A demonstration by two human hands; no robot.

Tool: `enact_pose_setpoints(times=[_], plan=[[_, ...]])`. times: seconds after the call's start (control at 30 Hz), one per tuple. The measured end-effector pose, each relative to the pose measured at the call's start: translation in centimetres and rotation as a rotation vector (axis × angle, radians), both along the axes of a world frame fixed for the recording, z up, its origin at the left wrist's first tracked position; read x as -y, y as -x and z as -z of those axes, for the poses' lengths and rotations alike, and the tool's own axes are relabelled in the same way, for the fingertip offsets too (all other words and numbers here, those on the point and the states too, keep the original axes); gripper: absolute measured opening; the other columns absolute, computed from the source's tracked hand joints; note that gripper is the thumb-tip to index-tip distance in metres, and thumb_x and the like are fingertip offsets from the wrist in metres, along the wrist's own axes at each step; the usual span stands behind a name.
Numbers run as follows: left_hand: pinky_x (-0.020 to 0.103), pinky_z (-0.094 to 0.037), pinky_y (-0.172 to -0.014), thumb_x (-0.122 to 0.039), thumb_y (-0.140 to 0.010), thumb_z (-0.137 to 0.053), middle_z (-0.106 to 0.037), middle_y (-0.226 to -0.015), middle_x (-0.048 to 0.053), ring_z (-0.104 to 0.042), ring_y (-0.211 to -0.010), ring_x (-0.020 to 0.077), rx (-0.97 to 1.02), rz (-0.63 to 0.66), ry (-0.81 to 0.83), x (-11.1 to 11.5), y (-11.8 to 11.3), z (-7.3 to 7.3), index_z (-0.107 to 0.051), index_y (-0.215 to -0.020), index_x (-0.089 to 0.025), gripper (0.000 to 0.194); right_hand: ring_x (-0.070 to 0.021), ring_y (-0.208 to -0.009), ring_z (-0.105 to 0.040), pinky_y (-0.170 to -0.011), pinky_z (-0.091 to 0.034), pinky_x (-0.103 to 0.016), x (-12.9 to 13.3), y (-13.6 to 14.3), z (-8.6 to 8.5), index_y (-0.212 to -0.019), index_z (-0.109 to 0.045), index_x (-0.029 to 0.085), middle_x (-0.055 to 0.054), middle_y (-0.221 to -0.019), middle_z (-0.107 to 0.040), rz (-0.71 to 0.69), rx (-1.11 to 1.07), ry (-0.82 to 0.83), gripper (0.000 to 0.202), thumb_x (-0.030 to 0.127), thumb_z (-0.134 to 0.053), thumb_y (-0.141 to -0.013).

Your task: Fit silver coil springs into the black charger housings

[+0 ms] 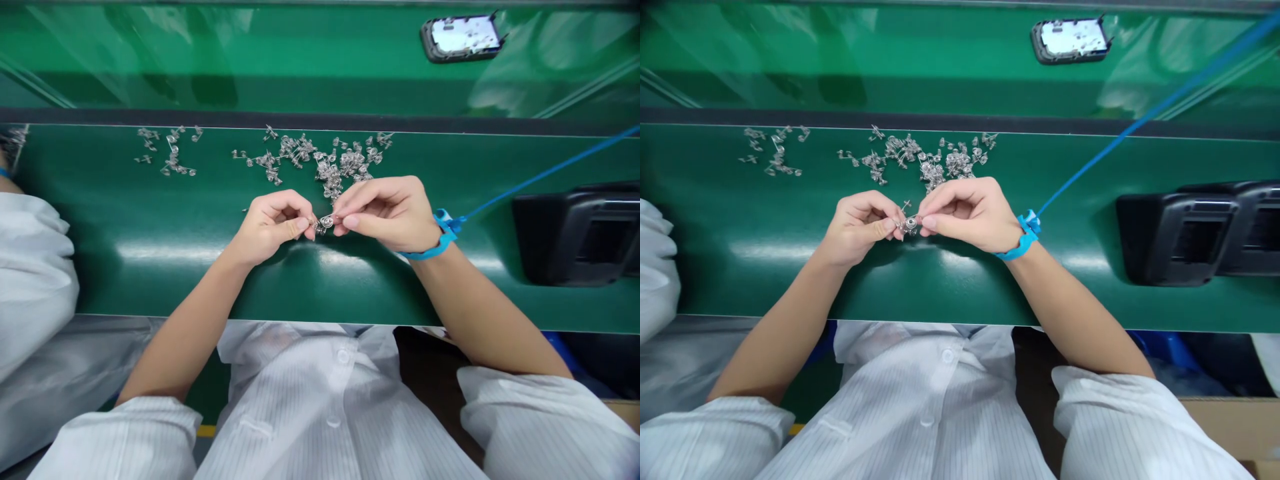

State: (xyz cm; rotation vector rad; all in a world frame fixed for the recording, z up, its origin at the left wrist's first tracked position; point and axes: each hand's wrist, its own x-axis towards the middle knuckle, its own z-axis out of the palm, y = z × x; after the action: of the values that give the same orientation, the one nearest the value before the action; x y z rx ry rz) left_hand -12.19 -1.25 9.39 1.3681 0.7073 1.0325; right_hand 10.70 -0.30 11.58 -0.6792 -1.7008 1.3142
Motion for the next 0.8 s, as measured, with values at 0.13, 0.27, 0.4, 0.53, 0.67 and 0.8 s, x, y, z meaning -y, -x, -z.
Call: enact_pose_setpoints(times=[0.13, 0.27, 0.4, 0.53, 0.67, 0.8], plan=[[0.024, -0.049, -0.054, -0.040, -0.081, -0.084, -0.071, -0.075, 0.002, -0.066, -0.064, 0.0130, 0.010, -0.036, 0.039, -0.1, -0.1, -0.2, -0.071, -0.082, -0.020, 0.024, -0.0184, -0.083, -0.073, -0.078, -0.064, -0.034, 0.1, -0.1, -0.2, -0.095, -0.074, 0.025, -0.003, -0.093, -0.076, 0.124, 0.191, -0.216, 0.010, 0.035, -0.070, -0.094], [0.022, -0.042, -0.049, -0.043, -0.075, -0.089, -0.068, -0.068, 0.000, -0.059, -0.057, 0.0103, 0.082, -0.152, 0.118, -0.4, -0.2, -0.4, -0.066, -0.080, -0.021, 0.032, -0.0213, -0.096, -0.073, -0.085, -0.062, -0.038, -0.2, -0.2, 0.2, -0.092, -0.075, 0.027, -0.003, -0.099, -0.077, 0.252, 0.365, -0.630, 0.018, 0.022, -0.059, -0.097], [0.022, -0.043, -0.050, -0.042, -0.072, -0.091, -0.070, -0.070, 0.000, -0.058, -0.058, 0.0103, 0.152, -0.142, 0.161, -0.5, -0.1, -0.8, -0.064, -0.080, -0.021, 0.035, -0.0196, -0.093, -0.071, -0.083, -0.059, -0.035, -0.8, 0.0, 1.5, -0.095, -0.074, 0.024, -0.005, -0.098, -0.075, 0.214, 0.465, -0.711, 0.019, 0.020, -0.056, -0.098], [0.025, -0.050, -0.060, -0.037, -0.076, -0.087, -0.074, -0.083, 0.003, -0.063, -0.067, 0.0120, 0.204, -0.015, 0.120, -0.3, 0.1, -1.2, -0.066, -0.078, -0.020, 0.027, -0.0209, -0.092, -0.069, -0.080, -0.057, -0.035, -1.0, 0.7, 2.4, -0.096, -0.071, 0.019, -0.009, -0.100, -0.074, 0.123, 0.469, -0.630, 0.016, 0.025, -0.057, -0.097], [0.025, -0.051, -0.061, -0.031, -0.081, -0.083, -0.075, -0.083, 0.004, -0.069, -0.078, 0.0157, 0.190, 0.030, 0.078, -0.1, 0.2, -1.3, -0.070, -0.081, -0.020, 0.017, -0.0141, -0.071, -0.067, -0.061, -0.054, -0.026, -0.2, 1.3, 1.9, -0.105, -0.066, 0.018, -0.007, -0.093, -0.073, 0.070, 0.165, -0.131, 0.025, 0.042, -0.060, -0.099], [0.028, -0.054, -0.067, -0.034, -0.083, -0.081, -0.074, -0.083, 0.005, -0.069, -0.078, 0.0167, 0.059, 0.038, 0.011, -0.1, 0.2, -1.1, -0.071, -0.082, -0.019, 0.018, -0.0090, -0.048, -0.059, -0.042, -0.046, -0.019, 0.3, 1.7, 1.2, -0.094, -0.061, 0.017, -0.002, -0.071, -0.071, -0.163, -0.062, 0.406, 0.041, 0.055, -0.074, -0.089]])
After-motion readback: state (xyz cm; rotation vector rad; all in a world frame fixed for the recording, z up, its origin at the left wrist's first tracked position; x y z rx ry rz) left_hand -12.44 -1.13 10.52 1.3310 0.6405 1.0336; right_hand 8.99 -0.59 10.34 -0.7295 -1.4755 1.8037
